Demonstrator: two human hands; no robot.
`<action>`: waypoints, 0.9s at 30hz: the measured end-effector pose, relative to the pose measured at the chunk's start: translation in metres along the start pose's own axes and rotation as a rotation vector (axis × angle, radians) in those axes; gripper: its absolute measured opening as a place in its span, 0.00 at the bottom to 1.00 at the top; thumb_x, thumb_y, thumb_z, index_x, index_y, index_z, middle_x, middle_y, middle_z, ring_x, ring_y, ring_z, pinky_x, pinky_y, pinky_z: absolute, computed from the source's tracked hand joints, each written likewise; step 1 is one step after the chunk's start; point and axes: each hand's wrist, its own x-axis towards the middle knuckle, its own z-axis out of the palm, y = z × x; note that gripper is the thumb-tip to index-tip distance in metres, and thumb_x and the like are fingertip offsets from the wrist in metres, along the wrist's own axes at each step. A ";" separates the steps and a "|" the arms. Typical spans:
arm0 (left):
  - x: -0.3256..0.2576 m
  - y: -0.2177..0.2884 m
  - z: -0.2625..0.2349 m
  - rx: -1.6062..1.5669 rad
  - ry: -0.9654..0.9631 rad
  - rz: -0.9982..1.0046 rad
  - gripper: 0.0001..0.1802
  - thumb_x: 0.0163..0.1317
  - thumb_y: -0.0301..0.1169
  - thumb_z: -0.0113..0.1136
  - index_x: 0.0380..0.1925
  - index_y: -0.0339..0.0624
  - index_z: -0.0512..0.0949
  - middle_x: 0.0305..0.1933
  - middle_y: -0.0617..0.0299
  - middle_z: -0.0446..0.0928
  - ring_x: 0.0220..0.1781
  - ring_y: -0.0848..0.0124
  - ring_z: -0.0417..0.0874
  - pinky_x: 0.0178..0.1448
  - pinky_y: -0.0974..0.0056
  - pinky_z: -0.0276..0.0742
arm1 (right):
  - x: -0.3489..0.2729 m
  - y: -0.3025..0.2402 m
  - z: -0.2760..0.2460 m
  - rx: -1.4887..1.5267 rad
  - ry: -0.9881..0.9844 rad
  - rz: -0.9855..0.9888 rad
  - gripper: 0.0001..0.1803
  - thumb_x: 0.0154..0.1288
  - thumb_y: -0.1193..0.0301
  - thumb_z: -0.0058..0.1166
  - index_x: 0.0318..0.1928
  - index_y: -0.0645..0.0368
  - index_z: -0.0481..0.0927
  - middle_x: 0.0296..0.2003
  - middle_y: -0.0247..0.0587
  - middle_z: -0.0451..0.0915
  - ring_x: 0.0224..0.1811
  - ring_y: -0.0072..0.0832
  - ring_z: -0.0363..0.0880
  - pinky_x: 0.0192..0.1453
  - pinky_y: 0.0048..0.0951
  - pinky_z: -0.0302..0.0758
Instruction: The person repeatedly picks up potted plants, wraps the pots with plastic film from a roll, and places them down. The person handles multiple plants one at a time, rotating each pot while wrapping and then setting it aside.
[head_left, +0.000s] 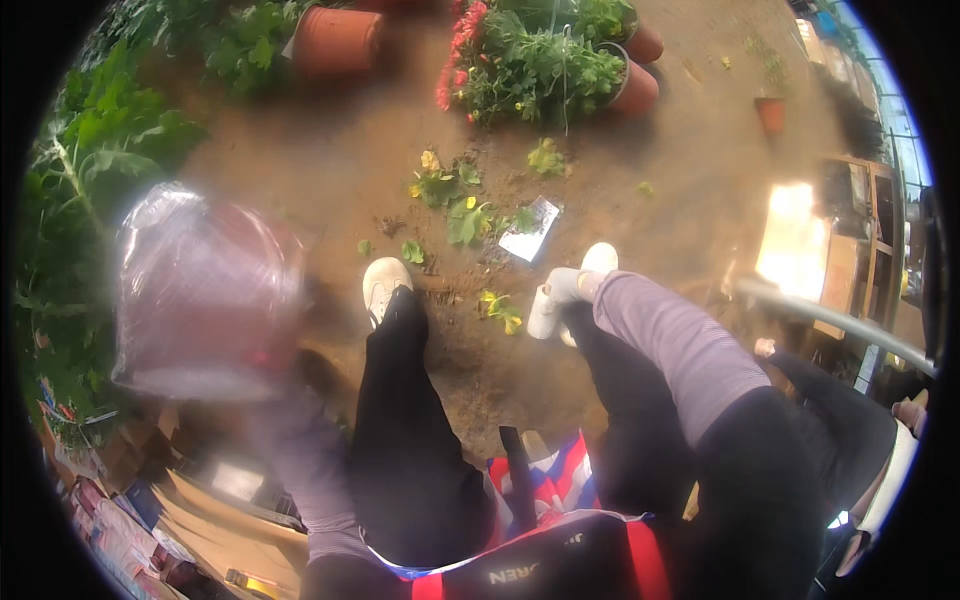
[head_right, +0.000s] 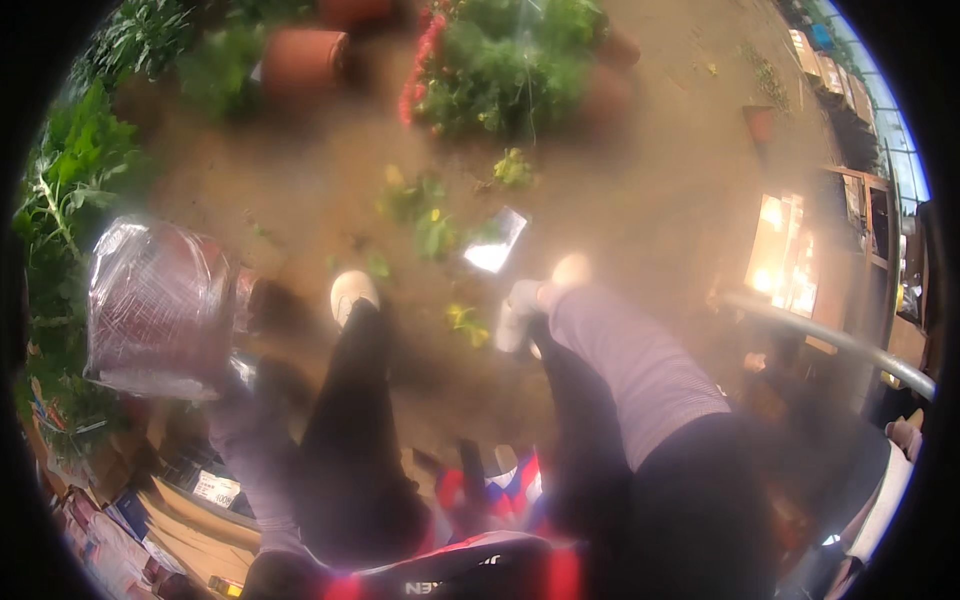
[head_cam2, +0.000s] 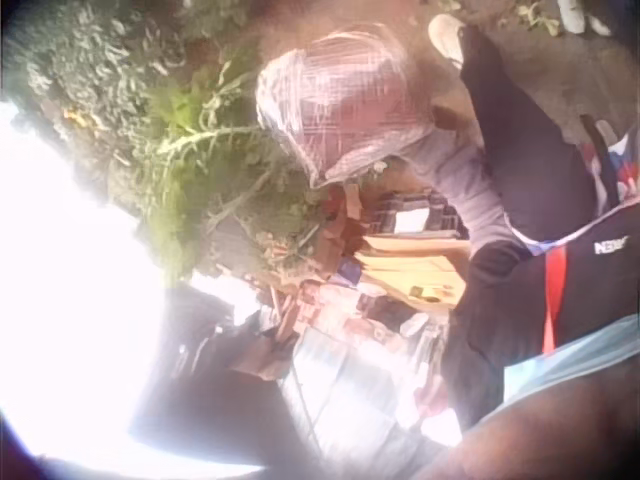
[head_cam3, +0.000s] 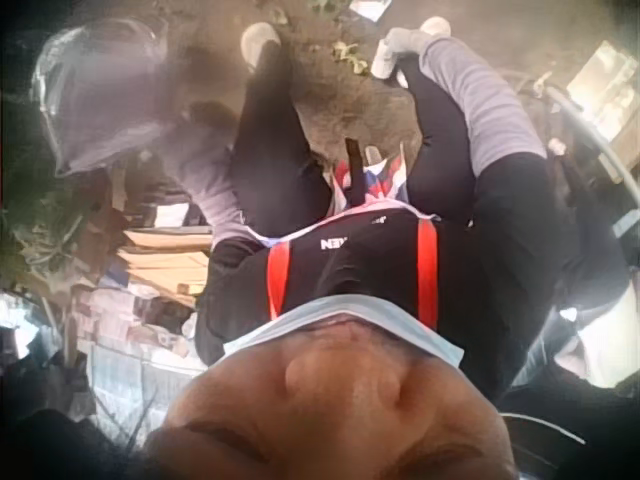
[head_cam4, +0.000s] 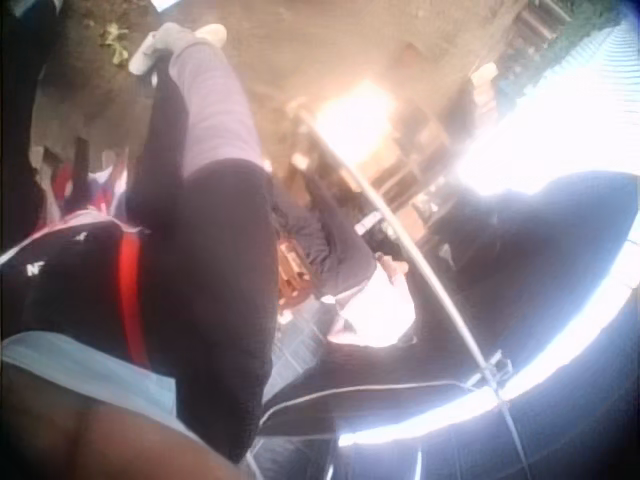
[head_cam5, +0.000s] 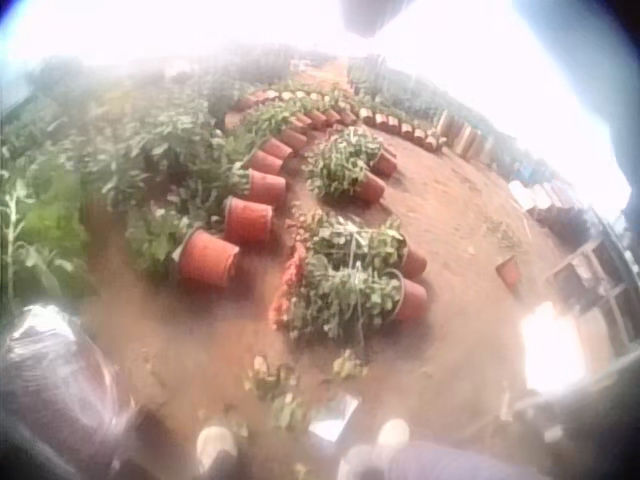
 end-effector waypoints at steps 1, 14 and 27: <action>0.000 -0.003 -0.007 0.017 0.020 -0.003 0.46 0.60 0.56 0.69 0.71 0.38 0.68 0.68 0.54 0.75 0.67 0.58 0.77 0.72 0.52 0.74 | 0.006 0.003 -0.001 0.063 0.019 0.060 0.29 0.51 0.50 0.77 0.45 0.61 0.91 0.41 0.49 0.90 0.46 0.40 0.88 0.51 0.37 0.80; -0.014 -0.007 -0.044 0.054 0.112 0.032 0.45 0.60 0.54 0.70 0.70 0.37 0.69 0.66 0.53 0.76 0.65 0.57 0.78 0.70 0.52 0.75 | 0.053 0.020 -0.004 0.486 0.757 0.112 0.16 0.64 0.60 0.67 0.33 0.60 0.80 0.30 0.38 0.82 0.31 0.28 0.79 0.33 0.32 0.76; -0.005 -0.038 -0.051 0.233 -0.067 0.130 0.43 0.60 0.52 0.70 0.68 0.37 0.70 0.64 0.53 0.78 0.64 0.57 0.79 0.68 0.52 0.77 | -0.005 -0.309 -0.162 0.760 0.711 -0.618 0.08 0.63 0.78 0.66 0.42 0.65 0.83 0.35 0.33 0.86 0.35 0.17 0.81 0.41 0.23 0.79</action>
